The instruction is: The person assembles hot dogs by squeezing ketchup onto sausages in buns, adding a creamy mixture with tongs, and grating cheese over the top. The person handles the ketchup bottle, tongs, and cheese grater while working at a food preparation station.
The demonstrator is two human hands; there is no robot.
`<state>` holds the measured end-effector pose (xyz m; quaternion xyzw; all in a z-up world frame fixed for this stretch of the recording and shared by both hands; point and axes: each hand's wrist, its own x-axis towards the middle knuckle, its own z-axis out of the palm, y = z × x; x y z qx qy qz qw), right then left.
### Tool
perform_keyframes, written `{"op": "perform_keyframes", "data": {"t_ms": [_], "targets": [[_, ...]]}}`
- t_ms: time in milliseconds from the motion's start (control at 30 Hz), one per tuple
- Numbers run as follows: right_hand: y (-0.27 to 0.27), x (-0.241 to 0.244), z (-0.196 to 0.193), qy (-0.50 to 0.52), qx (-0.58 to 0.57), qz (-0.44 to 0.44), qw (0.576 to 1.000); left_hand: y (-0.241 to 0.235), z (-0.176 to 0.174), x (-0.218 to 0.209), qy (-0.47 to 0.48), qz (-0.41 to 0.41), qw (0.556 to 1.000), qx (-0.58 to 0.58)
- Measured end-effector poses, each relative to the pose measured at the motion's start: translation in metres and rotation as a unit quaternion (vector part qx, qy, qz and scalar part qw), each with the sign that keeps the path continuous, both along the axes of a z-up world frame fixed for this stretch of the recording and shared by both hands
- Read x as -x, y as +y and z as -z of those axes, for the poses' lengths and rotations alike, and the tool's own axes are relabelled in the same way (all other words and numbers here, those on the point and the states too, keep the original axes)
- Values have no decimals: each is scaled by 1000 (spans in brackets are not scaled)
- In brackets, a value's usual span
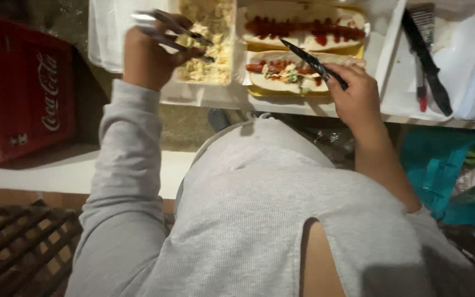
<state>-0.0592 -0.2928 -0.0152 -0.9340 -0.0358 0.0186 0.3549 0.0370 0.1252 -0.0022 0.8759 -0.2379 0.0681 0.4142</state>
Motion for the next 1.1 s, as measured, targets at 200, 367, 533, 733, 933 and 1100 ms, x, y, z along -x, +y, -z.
{"op": "perform_keyframes", "data": {"t_ms": [200,367,533,733,933,1100], "targets": [[25,-10,-10,-25,16,-38,999,-11,58,-11,10,95,995,-42],[24,9,-3,78,12,67,995,-12,74,-27,-40,133,990,-33],[20,25,3,23,30,48,998,-7,79,-45,36,128,990,-52],[20,32,6,33,17,76,996,-11,88,-53,77,138,986,49],[16,37,6,19,37,68,997,-13,95,-56,84,139,985,65],[13,40,0,-19,32,49,998,-18,104,-60,74,92,991,59]]}}
